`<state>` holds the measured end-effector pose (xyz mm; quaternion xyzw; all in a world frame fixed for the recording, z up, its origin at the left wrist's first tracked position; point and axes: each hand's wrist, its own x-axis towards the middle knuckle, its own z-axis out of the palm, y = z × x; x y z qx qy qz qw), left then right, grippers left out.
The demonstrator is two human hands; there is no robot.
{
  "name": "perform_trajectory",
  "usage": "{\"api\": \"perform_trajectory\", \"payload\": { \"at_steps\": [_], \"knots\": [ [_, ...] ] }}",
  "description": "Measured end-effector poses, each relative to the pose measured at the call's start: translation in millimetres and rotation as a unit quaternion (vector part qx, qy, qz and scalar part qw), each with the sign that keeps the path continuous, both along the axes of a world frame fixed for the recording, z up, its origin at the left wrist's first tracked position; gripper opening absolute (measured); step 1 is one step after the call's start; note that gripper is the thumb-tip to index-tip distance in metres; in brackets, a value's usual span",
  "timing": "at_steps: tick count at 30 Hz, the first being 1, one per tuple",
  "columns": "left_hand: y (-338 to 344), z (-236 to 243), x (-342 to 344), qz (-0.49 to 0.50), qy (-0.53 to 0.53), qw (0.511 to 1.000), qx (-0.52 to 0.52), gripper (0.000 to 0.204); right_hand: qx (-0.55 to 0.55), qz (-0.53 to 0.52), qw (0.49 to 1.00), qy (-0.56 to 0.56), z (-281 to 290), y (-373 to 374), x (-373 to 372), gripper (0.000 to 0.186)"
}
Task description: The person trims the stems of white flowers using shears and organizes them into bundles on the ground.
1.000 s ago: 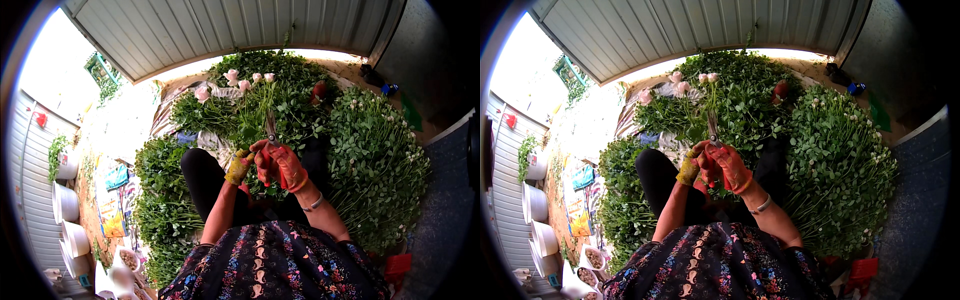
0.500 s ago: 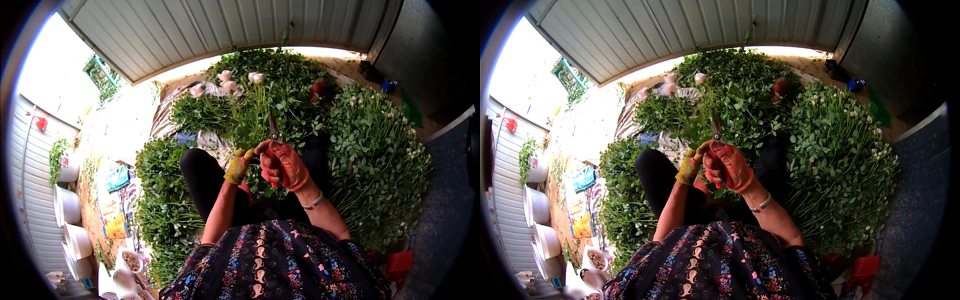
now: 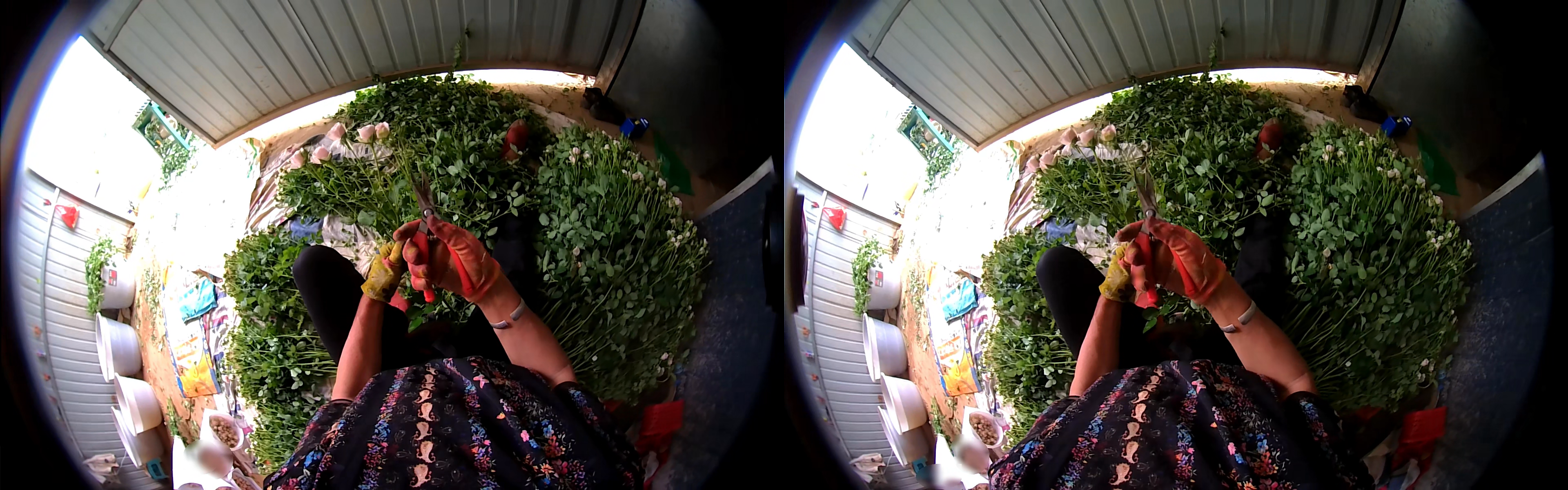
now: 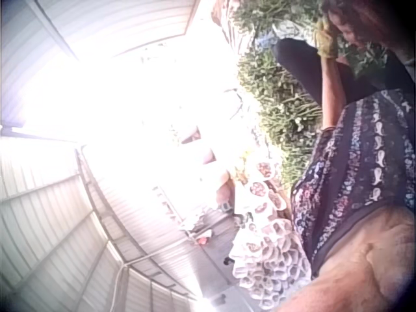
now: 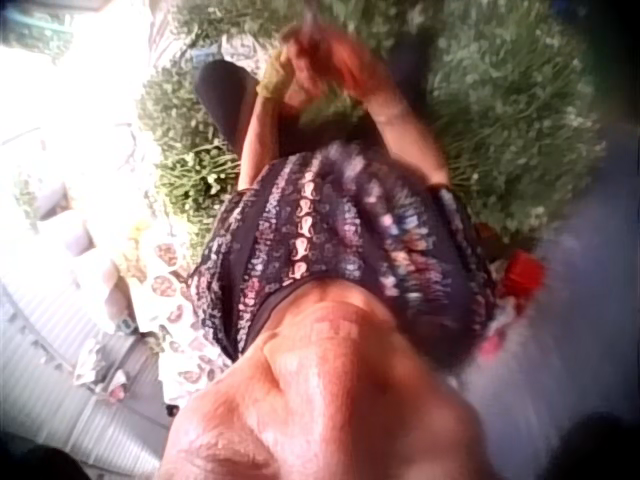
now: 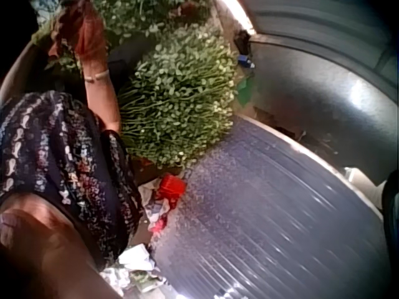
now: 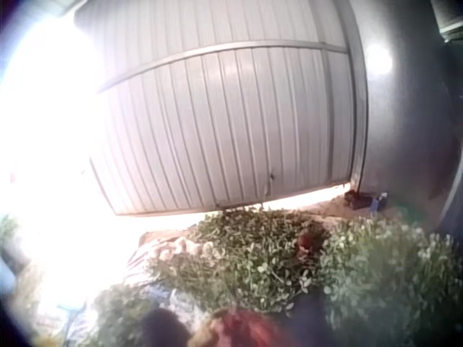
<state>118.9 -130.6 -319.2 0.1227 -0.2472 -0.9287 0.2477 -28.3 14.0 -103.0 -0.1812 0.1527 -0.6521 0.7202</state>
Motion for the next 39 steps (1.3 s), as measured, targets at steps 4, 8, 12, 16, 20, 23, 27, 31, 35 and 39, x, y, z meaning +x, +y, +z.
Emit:
{"api": "perform_trajectory", "payload": {
  "at_steps": [4,8,12,16,20,23,27,31,35,39],
  "knots": [
    [13,30,-2,0.016,-0.079,0.983,-0.164,0.03,0.008,0.024,0.999,-0.04,2,-8,-3,0.05],
    [13,29,1,0.006,-0.093,0.966,-0.242,0.054,0.014,-0.01,0.999,0.038,-1,-2,-6,0.045],
    [23,69,-7,0.014,-0.123,0.938,-0.324,0.06,0.104,-0.093,0.947,0.289,-25,19,-23,0.029],
    [22,73,-6,0.024,-0.19,0.906,-0.379,0.062,0.172,-0.163,0.806,0.542,-63,23,-23,0.019],
    [26,77,-10,0.009,-0.177,0.932,-0.317,0.068,0.127,-0.187,0.699,0.678,-67,20,-20,0.023],
    [29,85,-9,0.001,-0.166,0.936,-0.311,0.071,0.132,-0.2,0.674,0.698,-55,14,-18,0.023],
    [28,83,-10,-0.004,-0.163,0.929,-0.332,0.075,0.109,-0.254,0.648,0.71,-74,7,-21,0.023],
    [28,79,-7,-0.002,-0.158,0.932,-0.325,0.077,0.172,-0.241,0.677,0.674,-52,10,-22,0.021],
    [31,89,-10,-0.019,-0.17,0.926,-0.337,0.079,0.096,-0.297,0.589,0.746,-44,3,-32,0.023],
    [32,86,-9,0.011,-0.14,0.928,-0.344,0.059,0.048,-0.341,0.508,0.79,-32,-12,-39,0.029]
  ]
}}
